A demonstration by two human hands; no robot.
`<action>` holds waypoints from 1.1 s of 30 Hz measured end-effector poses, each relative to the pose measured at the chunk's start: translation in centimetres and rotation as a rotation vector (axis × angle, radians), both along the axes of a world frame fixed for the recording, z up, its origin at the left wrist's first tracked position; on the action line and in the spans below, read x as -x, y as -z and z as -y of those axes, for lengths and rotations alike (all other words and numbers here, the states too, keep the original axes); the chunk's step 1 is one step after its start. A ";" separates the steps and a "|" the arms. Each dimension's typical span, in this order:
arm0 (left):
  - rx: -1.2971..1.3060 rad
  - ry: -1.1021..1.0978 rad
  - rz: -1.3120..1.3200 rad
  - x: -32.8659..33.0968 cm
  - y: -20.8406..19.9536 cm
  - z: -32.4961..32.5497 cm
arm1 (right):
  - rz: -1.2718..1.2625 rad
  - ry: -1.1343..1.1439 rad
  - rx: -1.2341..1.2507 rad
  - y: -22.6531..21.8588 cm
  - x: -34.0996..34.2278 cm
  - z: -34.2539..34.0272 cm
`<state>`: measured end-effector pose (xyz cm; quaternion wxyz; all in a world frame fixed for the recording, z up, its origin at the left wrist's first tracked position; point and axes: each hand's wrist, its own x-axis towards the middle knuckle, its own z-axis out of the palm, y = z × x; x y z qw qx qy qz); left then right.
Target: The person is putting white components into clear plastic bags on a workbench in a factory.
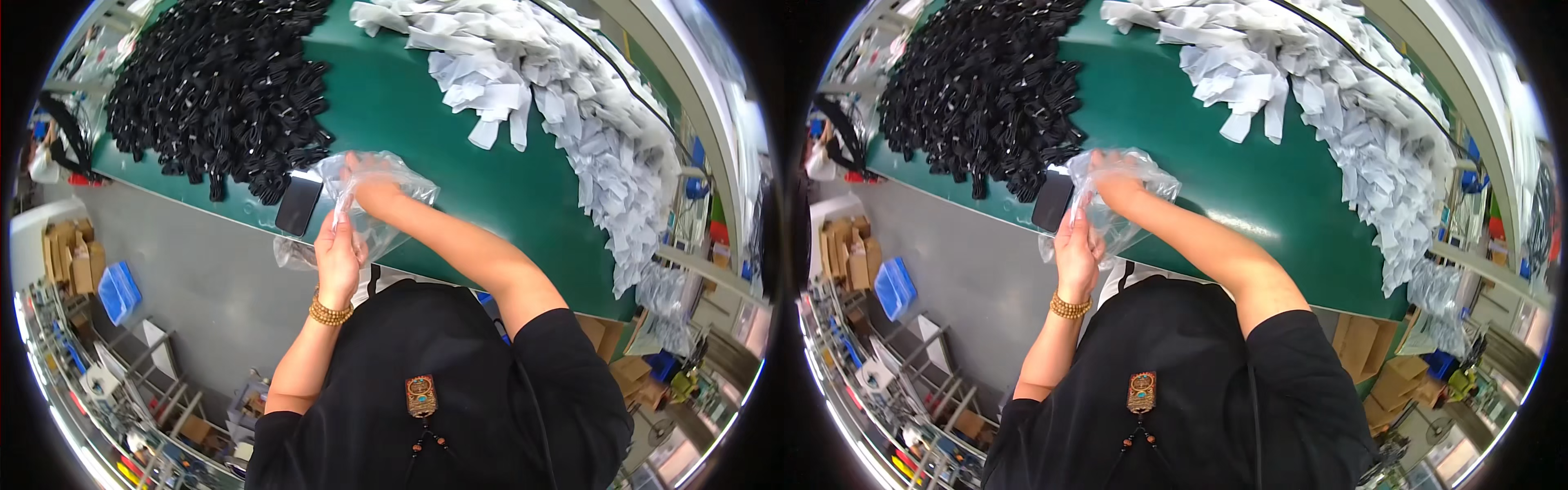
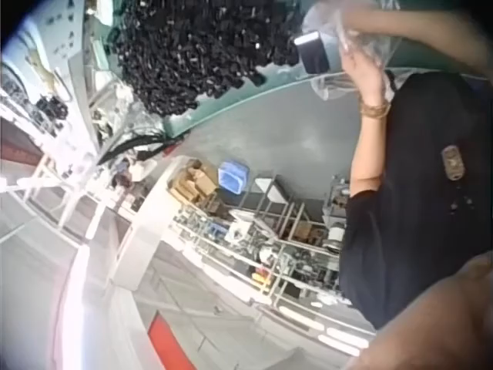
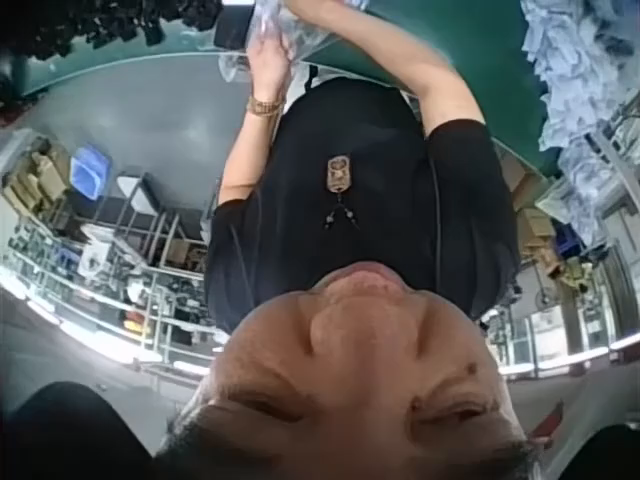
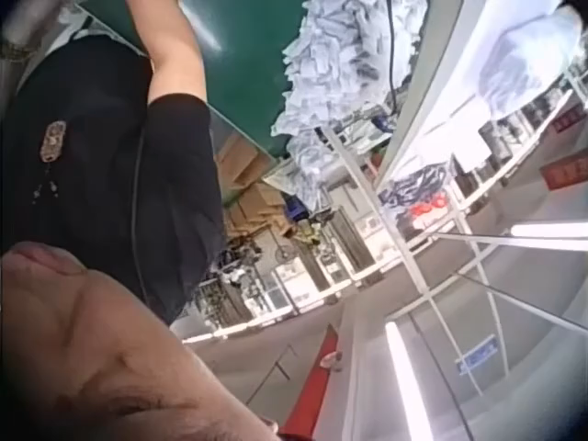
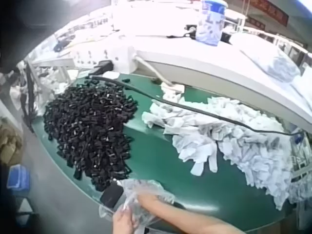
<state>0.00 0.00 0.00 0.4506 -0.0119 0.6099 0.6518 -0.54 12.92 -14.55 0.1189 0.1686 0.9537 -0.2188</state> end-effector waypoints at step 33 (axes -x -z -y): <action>0.223 0.898 -0.989 -2.9 4.9 -23.9 | -0.122 0.425 0.022 -4.6 -26.4 -13.2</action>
